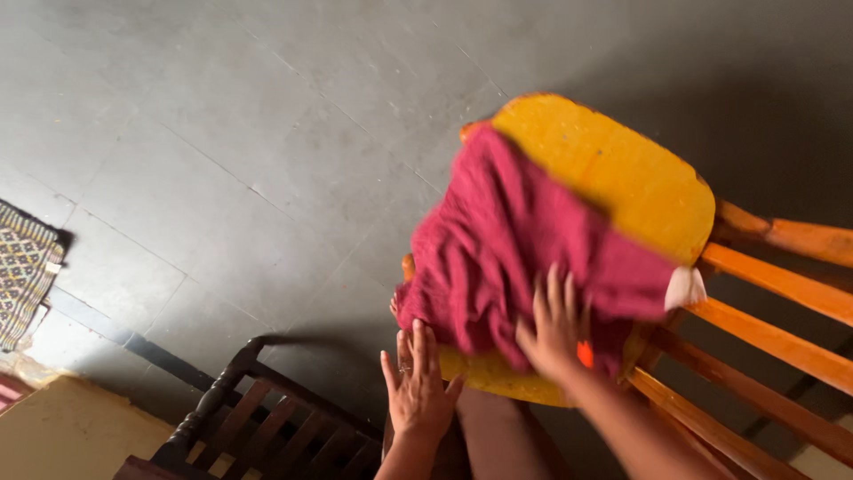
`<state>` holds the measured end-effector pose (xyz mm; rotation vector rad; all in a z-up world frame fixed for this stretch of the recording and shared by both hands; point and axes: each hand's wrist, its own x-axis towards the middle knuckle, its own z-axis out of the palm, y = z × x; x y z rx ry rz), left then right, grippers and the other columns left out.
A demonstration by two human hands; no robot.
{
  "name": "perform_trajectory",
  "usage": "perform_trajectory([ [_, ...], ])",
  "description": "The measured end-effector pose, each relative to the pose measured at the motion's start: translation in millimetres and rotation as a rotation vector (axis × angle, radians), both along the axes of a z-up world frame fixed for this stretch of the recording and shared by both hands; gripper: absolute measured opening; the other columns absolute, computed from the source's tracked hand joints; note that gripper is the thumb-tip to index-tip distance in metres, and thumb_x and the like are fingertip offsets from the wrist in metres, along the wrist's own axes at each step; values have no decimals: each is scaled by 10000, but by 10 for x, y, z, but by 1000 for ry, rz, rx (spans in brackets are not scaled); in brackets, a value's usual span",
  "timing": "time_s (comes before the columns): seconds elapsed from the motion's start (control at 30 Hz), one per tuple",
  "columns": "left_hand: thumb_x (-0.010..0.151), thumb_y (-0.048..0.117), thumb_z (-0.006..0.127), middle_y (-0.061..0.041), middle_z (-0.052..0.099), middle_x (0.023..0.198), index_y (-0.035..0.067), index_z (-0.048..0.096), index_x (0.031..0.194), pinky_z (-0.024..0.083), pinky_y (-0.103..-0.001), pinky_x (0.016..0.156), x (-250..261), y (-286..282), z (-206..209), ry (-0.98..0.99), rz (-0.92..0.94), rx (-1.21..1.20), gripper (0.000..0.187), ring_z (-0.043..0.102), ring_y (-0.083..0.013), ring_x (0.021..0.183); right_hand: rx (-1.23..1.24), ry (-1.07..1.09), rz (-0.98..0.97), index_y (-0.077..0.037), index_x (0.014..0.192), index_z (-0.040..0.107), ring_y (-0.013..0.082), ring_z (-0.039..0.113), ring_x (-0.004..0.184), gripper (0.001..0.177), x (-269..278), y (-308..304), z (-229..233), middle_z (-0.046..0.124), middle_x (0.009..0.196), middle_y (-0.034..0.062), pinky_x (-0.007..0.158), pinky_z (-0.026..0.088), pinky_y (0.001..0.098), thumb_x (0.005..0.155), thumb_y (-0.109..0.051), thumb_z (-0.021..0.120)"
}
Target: The person wipes a wooden chair with a maroon cloth, cleaning the backrest, seat, and legs. The person moves the chair slightly to access different parts and continues wiping until the end of the clip.
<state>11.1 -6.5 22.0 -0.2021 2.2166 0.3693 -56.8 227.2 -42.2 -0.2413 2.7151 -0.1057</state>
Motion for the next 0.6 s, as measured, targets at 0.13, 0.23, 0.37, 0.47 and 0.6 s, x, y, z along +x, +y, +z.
perform_trajectory([
  [0.13, 928, 573, 584, -76, 153, 1689, 61, 278, 1540, 68, -591, 1203, 74, -112, -49, 79, 29, 61, 854, 112, -308, 1527, -85, -59, -59, -122, 1499, 396, 381, 236, 1519, 823, 419, -140, 318, 215, 1651, 143, 1161, 216, 690, 797, -419, 706],
  [0.23, 887, 523, 637, -91, 184, 1658, 71, 317, 1553, 76, -596, 1194, 279, -130, -58, 113, 12, 101, 866, 125, -325, 1518, -335, -7, 28, -138, 1510, 432, 359, 305, 1531, 670, 4, -374, 337, 320, 1643, 132, 1204, 287, 644, 927, -410, 620],
  [0.37, 830, 496, 693, -106, 201, 1682, 81, 317, 1582, 76, -623, 1161, 392, -120, -104, 153, 35, 146, 937, 129, -345, 1531, -344, -7, 735, -217, 1518, 423, 383, 278, 1490, 735, -1237, -798, 64, 320, 1626, 112, 1162, 206, 669, 889, -569, 569],
  [0.47, 838, 474, 697, -133, 228, 1649, 38, 329, 1546, 107, -632, 1167, 306, -108, -203, 284, -11, 172, 909, 159, -329, 1537, -202, 55, 749, -245, 1549, 376, 352, 259, 1519, 804, -2115, -743, -73, 300, 1655, 91, 1178, 134, 676, 867, -635, 544],
  [0.6, 863, 438, 692, -199, 196, 1662, 75, 317, 1555, 95, -645, 1143, 28, -31, -286, 249, 152, 208, 866, 144, -369, 1551, -129, 162, 463, -162, 1532, 396, 458, 203, 1498, 783, -1962, -909, -133, 236, 1647, 195, 1155, 102, 719, 858, -527, 558],
])
